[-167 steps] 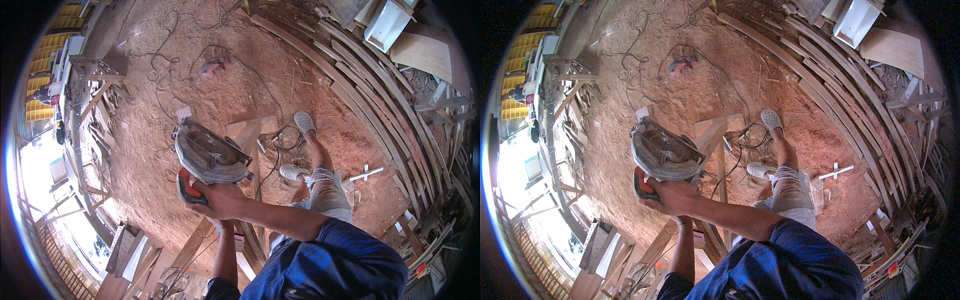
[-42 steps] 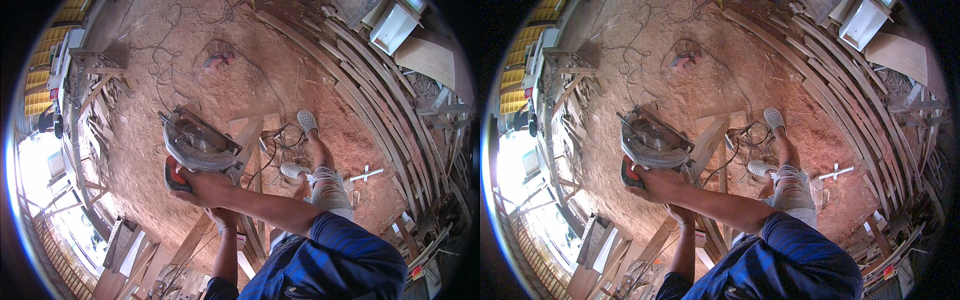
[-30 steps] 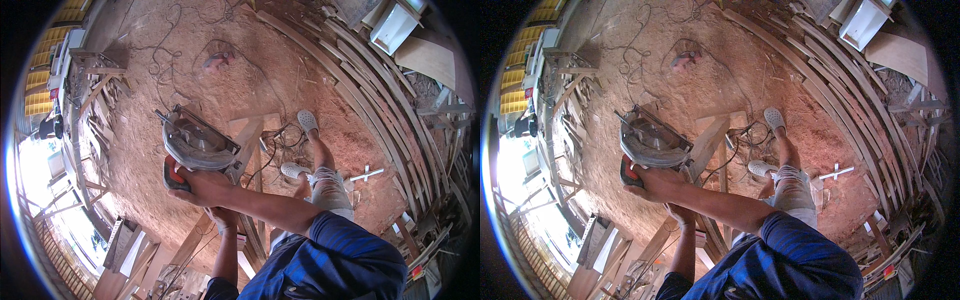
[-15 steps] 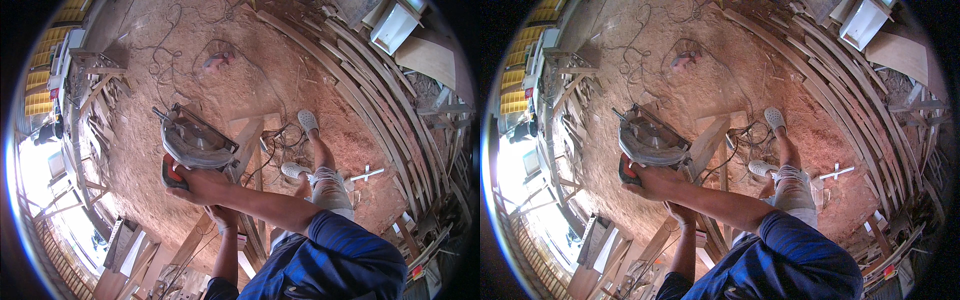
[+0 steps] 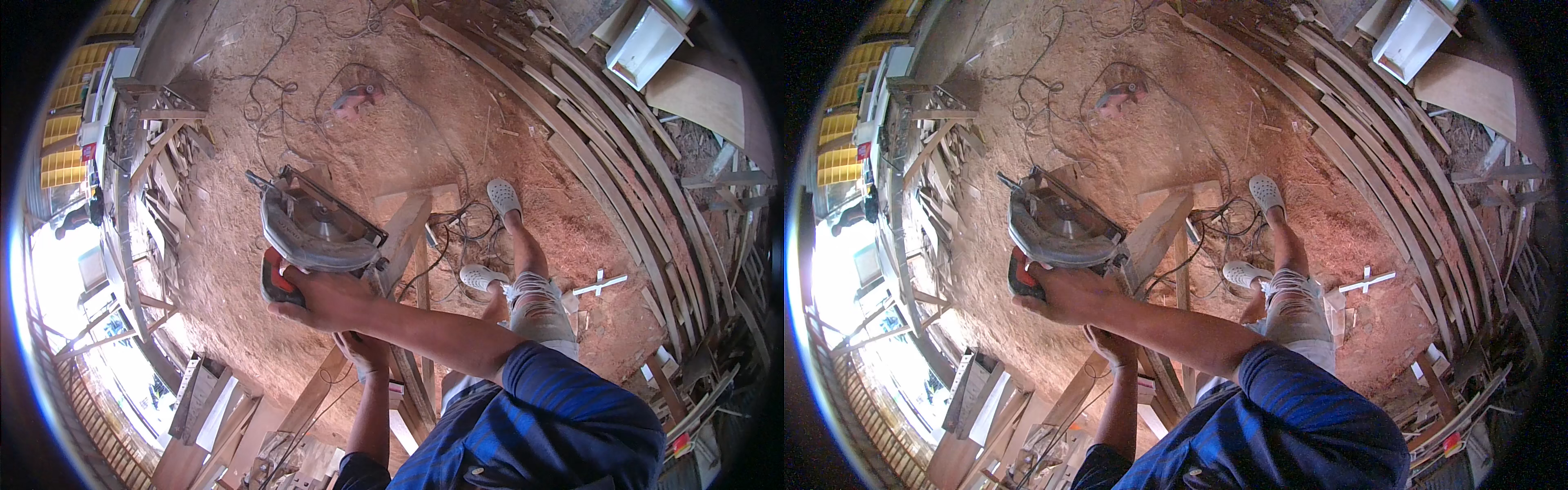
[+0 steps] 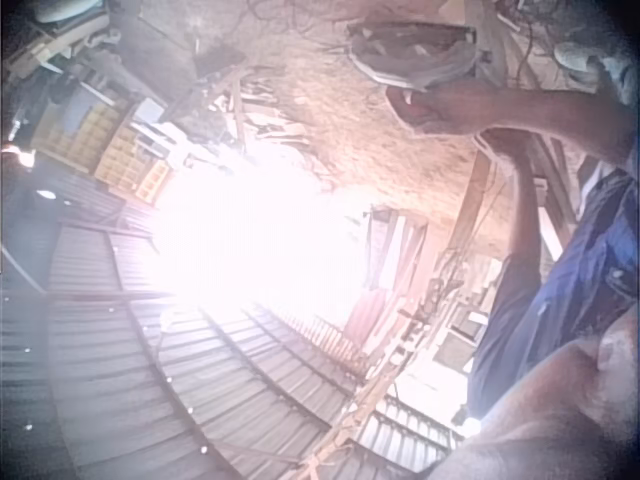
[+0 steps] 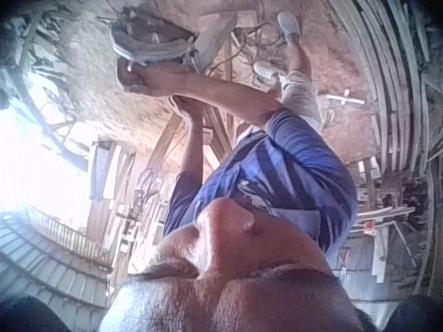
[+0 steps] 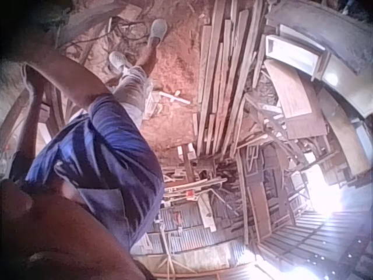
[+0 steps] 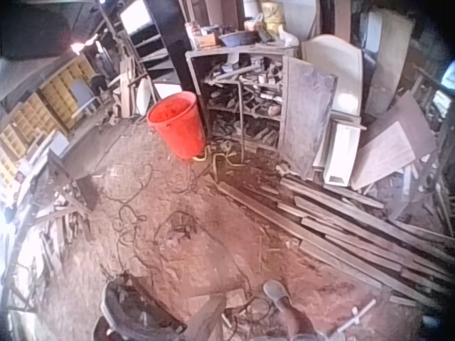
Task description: The person uses a circular saw to cut a piece of wood, marks the wood with a pencil and square, and handles the cut pieces in a workshop.
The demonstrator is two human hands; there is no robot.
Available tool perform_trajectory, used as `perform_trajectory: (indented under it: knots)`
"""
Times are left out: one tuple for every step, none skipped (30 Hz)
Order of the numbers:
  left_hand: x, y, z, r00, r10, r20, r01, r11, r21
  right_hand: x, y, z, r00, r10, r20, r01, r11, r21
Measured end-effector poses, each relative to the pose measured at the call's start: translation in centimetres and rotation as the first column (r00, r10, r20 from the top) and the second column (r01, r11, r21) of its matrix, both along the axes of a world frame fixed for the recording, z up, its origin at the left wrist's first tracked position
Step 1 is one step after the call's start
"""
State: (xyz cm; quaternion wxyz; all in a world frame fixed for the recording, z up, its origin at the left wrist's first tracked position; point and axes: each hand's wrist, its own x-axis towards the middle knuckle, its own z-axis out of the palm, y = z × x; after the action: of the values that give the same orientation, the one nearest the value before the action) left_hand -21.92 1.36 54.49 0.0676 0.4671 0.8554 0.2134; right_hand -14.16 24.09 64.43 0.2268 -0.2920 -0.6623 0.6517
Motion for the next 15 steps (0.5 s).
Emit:
perform_trajectory:
  knots:
    - [-0.1,-0.2,-0.1,1.0,0.015,-0.005,-0.015,0.999,-0.029,0.0,0.0,0.0,1.0,0.002,0.003,-0.002,1.0,-0.007]
    - [-0.2,-0.3,-0.2,0.999,0.03,-0.01,-0.031,0.998,-0.058,0.0,0.1,0.0,1.0,0.005,0.005,-0.005,1.0,-0.013]
    - [-0.3,-0.5,-0.3,0.999,0.031,-0.01,-0.031,0.998,-0.058,-0.1,0.1,0.0,1.0,0.006,0.005,-0.005,1.0,-0.013]
    - [-0.2,-0.4,-0.2,1.0,0.01,-0.016,-0.011,0.998,-0.058,-0.3,0.1,-0.3,1.0,-0.002,-0.003,0.002,1.0,-0.002]
    - [-0.1,-0.3,-0.1,1.0,-0.011,-0.022,0.01,0.998,-0.059,-0.4,0.1,-0.5,1.0,-0.01,-0.01,0.01,1.0,0.008]
    - [-0.1,-0.2,0.0,1.0,-0.012,-0.022,0.011,0.998,-0.059,-0.6,0.1,-0.6,1.0,-0.011,-0.01,0.012,1.0,0.009]
    - [0.0,0.0,0.0,0.999,-0.022,-0.03,0.02,0.999,-0.046,-0.8,0.2,-0.6,0.999,-0.036,-0.023,0.037,0.999,0.028]
    - [0.2,0.1,0.1,0.999,-0.031,-0.037,0.03,0.999,-0.032,-0.9,0.2,-0.6,0.997,-0.061,-0.037,0.063,0.997,0.047]
    - [0.3,0.2,0.2,0.999,-0.032,-0.038,0.031,0.999,-0.032,-0.9,0.3,-0.7,0.997,-0.062,-0.037,0.063,0.997,0.047]
    - [0.5,0.3,0.5,1.0,-0.001,-0.025,0.0,0.998,-0.06,-0.8,0.5,-0.6,0.997,-0.061,-0.046,0.062,0.997,0.034]
    - [0.6,0.3,0.6,0.999,0.03,-0.012,-0.031,0.996,-0.088,-0.8,0.7,-0.5,0.997,-0.06,-0.056,0.061,0.998,0.021]
    - [0.5,0.3,0.5,0.999,0.03,-0.013,-0.031,0.996,-0.088,-0.9,0.8,-0.5,0.997,-0.06,-0.056,0.061,0.998,0.021]
    - [0.5,0.3,0.5,0.999,0.016,-0.03,-0.018,0.997,-0.072,-1.1,0.9,-0.5,0.997,-0.047,-0.057,0.047,0.999,0.01]
    - [0.4,0.4,0.4,0.999,0.002,-0.048,-0.005,0.998,-0.056,-1.2,1.0,-0.5,0.998,-0.033,-0.057,0.033,0.999,0.0]
    - [0.3,0.4,0.4,0.999,0.002,-0.048,-0.004,0.998,-0.055,-1.2,1.1,-0.5,0.998,-0.034,-0.057,0.034,0.999,0.0]
